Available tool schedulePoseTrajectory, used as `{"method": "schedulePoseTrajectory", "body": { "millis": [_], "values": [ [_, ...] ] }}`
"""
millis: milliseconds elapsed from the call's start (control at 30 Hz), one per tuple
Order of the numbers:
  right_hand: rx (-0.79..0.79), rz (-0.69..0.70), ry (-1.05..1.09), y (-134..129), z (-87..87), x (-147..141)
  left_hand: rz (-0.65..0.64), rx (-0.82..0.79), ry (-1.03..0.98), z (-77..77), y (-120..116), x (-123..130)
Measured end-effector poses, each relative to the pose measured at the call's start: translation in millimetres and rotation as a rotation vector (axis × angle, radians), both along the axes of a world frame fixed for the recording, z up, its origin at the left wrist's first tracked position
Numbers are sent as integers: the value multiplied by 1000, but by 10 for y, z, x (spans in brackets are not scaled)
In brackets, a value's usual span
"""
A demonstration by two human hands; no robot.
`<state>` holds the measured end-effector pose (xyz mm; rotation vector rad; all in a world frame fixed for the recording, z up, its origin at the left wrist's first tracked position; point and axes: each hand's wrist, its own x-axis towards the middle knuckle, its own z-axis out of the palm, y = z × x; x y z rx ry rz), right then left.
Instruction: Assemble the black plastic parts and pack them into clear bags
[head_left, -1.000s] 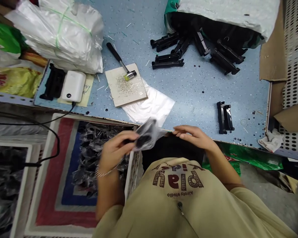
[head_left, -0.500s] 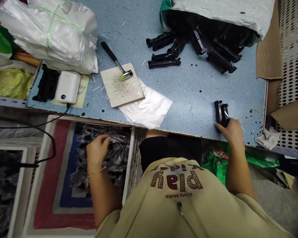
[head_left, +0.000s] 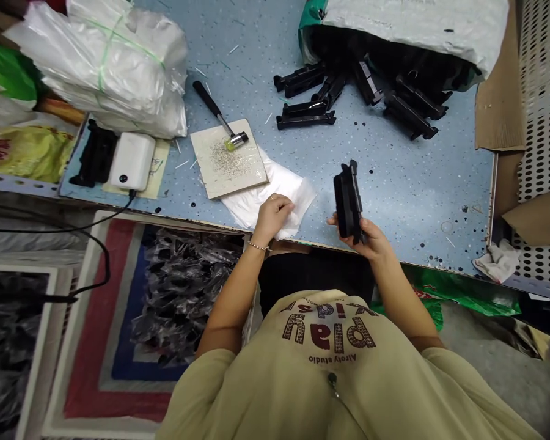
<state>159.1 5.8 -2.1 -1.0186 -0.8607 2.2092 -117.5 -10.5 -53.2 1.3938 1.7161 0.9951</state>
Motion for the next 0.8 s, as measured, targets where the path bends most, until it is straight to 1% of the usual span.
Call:
{"method": "schedulePoseTrajectory", "body": {
  "millis": [67,133,233,300,367,433,500,533,567,600,667,733,767,800],
  "values": [
    [-74,66,154,43,-25,-228,34,-27,-83,37,7,-35],
    [-114,92,237,93,-77,-459,54,-25,-118,58,30,-31],
    [-143,44,244,158,-212,-725,63,-4,-163,79,45,-41],
    [-156,-19,191,184,-315,-812,92,52,-162,117,-2,-90],
    [-163,-69,138,193,-383,-823,79,165,-39,179,-98,-165],
    [-139,-88,116,179,-385,-772,-13,253,211,246,-212,-238],
    [-83,-75,121,135,-318,-672,-119,249,446,291,-297,-280],
    [-60,-53,132,98,-266,-607,-141,232,509,302,-319,-285],
    [-49,-15,148,52,-210,-536,-145,223,530,306,-327,-280],
    [-56,44,169,-3,-158,-463,-138,228,516,306,-323,-269],
    [-117,208,213,-127,-86,-334,-118,273,440,301,-299,-234],
    [-215,366,238,-237,-78,-268,-129,324,378,301,-286,-202],
    [-264,421,246,-275,-97,-268,-145,344,368,304,-291,-190],
    [-304,447,257,-296,-127,-290,-160,364,372,308,-305,-180]
  ]
}}
